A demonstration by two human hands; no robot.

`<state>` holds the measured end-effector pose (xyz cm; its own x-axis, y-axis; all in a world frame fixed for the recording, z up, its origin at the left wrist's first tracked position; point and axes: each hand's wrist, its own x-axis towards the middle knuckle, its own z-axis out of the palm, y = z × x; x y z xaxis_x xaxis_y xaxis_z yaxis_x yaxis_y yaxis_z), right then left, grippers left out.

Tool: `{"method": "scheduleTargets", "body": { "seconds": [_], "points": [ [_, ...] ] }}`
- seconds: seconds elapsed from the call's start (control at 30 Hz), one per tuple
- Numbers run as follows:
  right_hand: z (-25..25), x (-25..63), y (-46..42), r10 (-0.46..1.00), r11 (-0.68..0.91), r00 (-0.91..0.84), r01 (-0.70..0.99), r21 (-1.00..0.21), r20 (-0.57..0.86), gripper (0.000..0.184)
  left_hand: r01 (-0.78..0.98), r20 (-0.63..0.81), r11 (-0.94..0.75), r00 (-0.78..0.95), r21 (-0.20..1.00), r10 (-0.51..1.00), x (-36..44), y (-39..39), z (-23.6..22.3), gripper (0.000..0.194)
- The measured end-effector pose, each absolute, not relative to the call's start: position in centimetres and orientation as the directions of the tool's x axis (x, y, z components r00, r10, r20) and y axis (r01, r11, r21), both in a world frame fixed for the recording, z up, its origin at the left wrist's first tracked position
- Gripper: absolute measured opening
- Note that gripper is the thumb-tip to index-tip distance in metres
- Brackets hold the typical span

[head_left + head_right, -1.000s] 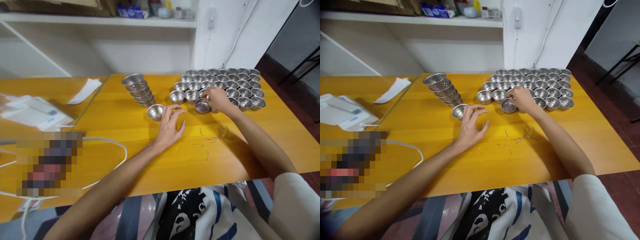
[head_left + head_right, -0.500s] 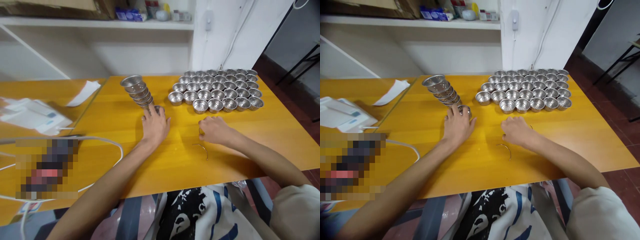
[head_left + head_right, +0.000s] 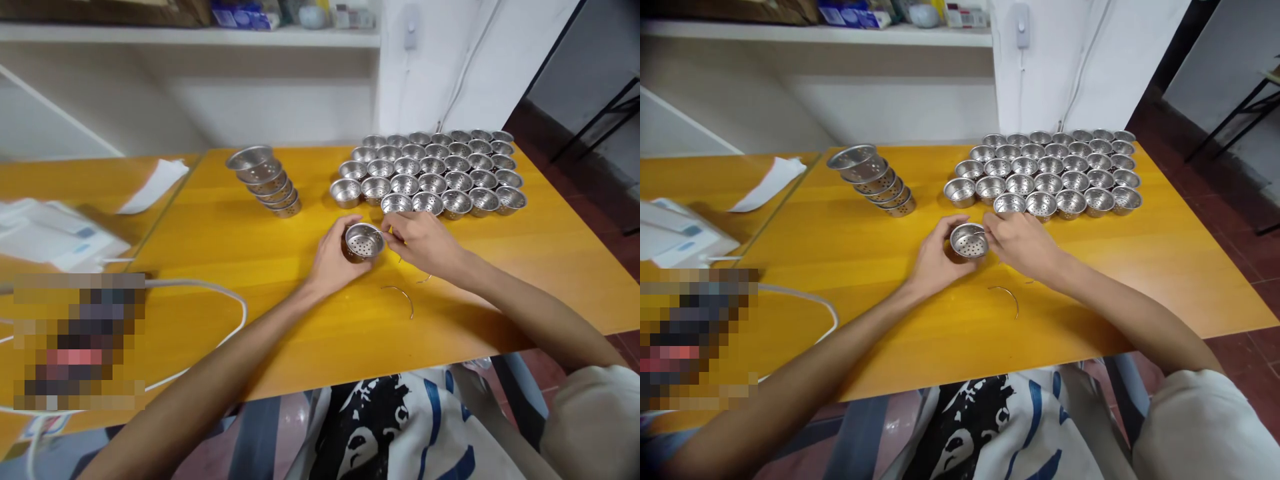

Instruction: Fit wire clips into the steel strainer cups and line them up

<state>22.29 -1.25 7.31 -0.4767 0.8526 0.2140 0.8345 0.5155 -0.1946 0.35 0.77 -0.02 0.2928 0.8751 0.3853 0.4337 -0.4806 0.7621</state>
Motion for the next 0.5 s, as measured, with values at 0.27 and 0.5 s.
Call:
{"method": "scheduleTargets", "body": {
  "seconds": [0.27, 0.5],
  "points": [
    [5.3, 22.0, -0.1, 0.889, 0.458, -0.436, 0.846, -0.273, 0.14, 0.019, 0.428, 0.355, -0.485, 0.35, 0.763, 0.867, 1.2, -0.7, 0.4, 0.064],
    [5.5, 22.2, 0.1, 0.893, 0.449, -0.429, 0.842, -0.298, 0.134, 0.015, 0.432, 0.335, -0.465, 0.345, 0.772, 0.877, 1.1, -0.6, 0.1, 0.062]
  ]
}}
